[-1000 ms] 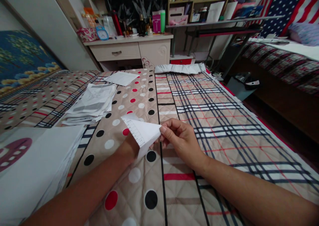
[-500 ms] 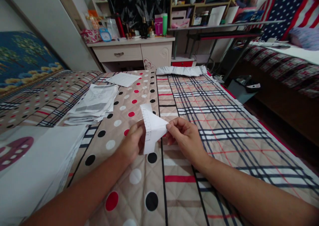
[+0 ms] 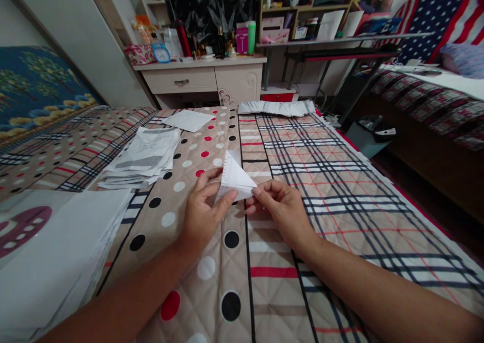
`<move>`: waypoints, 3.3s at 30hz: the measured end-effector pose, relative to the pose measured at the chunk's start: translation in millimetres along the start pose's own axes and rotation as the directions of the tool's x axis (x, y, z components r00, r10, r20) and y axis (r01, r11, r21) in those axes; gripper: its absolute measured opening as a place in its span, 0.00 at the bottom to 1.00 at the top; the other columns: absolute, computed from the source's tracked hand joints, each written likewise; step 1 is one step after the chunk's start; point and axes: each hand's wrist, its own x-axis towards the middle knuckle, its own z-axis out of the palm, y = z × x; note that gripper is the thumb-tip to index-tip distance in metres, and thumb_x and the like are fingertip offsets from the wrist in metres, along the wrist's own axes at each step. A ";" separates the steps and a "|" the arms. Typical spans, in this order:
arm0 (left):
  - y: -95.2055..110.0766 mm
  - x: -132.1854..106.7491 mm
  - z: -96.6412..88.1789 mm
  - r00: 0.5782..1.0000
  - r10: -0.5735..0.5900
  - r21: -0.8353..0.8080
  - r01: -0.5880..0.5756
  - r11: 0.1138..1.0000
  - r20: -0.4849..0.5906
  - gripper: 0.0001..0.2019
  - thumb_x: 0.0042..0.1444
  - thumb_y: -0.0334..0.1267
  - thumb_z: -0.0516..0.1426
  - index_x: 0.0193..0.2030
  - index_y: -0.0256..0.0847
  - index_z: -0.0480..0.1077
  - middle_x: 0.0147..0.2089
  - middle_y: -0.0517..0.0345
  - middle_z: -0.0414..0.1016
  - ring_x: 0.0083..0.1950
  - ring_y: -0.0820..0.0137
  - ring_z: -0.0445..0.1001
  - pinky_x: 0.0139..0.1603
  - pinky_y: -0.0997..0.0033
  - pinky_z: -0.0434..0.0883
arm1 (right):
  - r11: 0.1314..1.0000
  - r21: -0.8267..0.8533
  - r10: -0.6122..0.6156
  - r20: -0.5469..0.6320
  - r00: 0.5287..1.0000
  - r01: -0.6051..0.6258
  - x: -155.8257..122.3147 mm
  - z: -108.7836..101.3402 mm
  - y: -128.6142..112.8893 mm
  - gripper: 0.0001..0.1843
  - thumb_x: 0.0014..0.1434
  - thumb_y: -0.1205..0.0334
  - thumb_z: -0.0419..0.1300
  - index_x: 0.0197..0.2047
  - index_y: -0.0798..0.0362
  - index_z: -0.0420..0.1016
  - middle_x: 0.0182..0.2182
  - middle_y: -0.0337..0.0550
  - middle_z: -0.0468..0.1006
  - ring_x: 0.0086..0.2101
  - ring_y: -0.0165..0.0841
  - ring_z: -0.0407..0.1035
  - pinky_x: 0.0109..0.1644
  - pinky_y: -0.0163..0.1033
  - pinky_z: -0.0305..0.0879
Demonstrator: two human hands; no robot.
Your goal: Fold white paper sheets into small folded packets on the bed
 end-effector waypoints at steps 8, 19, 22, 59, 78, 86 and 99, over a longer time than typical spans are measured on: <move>8.7 -7.7 0.3 0.987 0.114 0.112 -0.127 0.986 0.112 0.04 0.55 0.35 0.61 0.35 0.38 0.78 0.34 0.55 0.80 0.35 0.68 0.77 0.37 0.71 0.73 | 0.997 -0.066 -0.034 -0.001 0.999 0.034 0.6 -2.3 1.4 0.15 0.52 0.52 0.68 0.30 0.57 0.73 0.23 0.40 0.78 0.22 0.26 0.72 0.25 0.29 0.68; 8.8 -7.8 6.1 0.930 -0.183 -0.270 0.274 0.923 0.317 0.14 0.57 0.41 0.60 0.46 0.36 0.77 0.47 0.49 0.81 0.49 0.61 0.78 0.52 0.64 0.74 | 0.984 -0.041 -0.172 -0.001 0.985 0.171 -1.9 -1.7 2.3 0.10 0.55 0.57 0.66 0.35 0.55 0.77 0.28 0.40 0.80 0.27 0.28 0.75 0.32 0.32 0.72; 4.9 -11.2 4.6 0.922 -0.188 -0.273 0.287 0.918 0.339 0.15 0.59 0.43 0.59 0.49 0.37 0.76 0.49 0.49 0.80 0.51 0.61 0.77 0.54 0.66 0.72 | 0.981 -0.050 -0.188 0.007 0.982 0.188 -1.7 -2.0 2.9 0.10 0.55 0.56 0.66 0.34 0.55 0.77 0.27 0.39 0.79 0.26 0.28 0.75 0.31 0.32 0.72; 16.4 -15.9 -2.8 0.938 0.283 -0.073 -0.274 0.959 0.199 0.15 0.56 0.21 0.51 0.39 0.41 0.76 0.35 0.58 0.77 0.37 0.72 0.76 0.39 0.74 0.72 | 0.802 -0.463 -0.425 -0.001 0.905 0.376 13.1 -20.8 4.6 0.15 0.63 0.63 0.53 0.48 0.49 0.78 0.43 0.42 0.79 0.44 0.37 0.71 0.50 0.41 0.65; 17.6 4.2 -2.8 0.974 0.208 0.195 -0.222 0.955 0.088 0.06 0.57 0.28 0.56 0.34 0.36 0.75 0.34 0.56 0.77 0.34 0.73 0.74 0.34 0.75 0.69 | 0.700 -0.672 -0.259 0.080 0.963 0.244 3.2 -11.7 5.6 0.13 0.58 0.53 0.59 0.32 0.55 0.73 0.26 0.40 0.73 0.24 0.29 0.64 0.26 0.33 0.57; 9.9 6.6 -11.2 0.959 0.108 -0.003 -0.111 0.994 0.261 0.13 0.60 0.37 0.56 0.50 0.39 0.74 0.44 0.51 0.78 0.40 0.68 0.76 0.40 0.72 0.72 | 0.804 -0.527 -0.267 0.095 0.959 0.276 7.3 -12.4 -1.3 0.08 0.55 0.60 0.60 0.31 0.55 0.76 0.27 0.41 0.75 0.28 0.31 0.67 0.30 0.35 0.61; 4.4 8.5 -3.0 0.925 -0.080 -0.218 0.170 0.961 0.371 0.10 0.55 0.42 0.61 0.27 0.39 0.76 0.42 0.51 0.77 0.43 0.66 0.77 0.45 0.66 0.74 | 0.969 -0.243 -0.049 0.009 0.999 0.050 9.7 -17.0 -7.4 0.20 0.56 0.43 0.60 0.35 0.53 0.77 0.27 0.40 0.76 0.25 0.30 0.67 0.25 0.33 0.62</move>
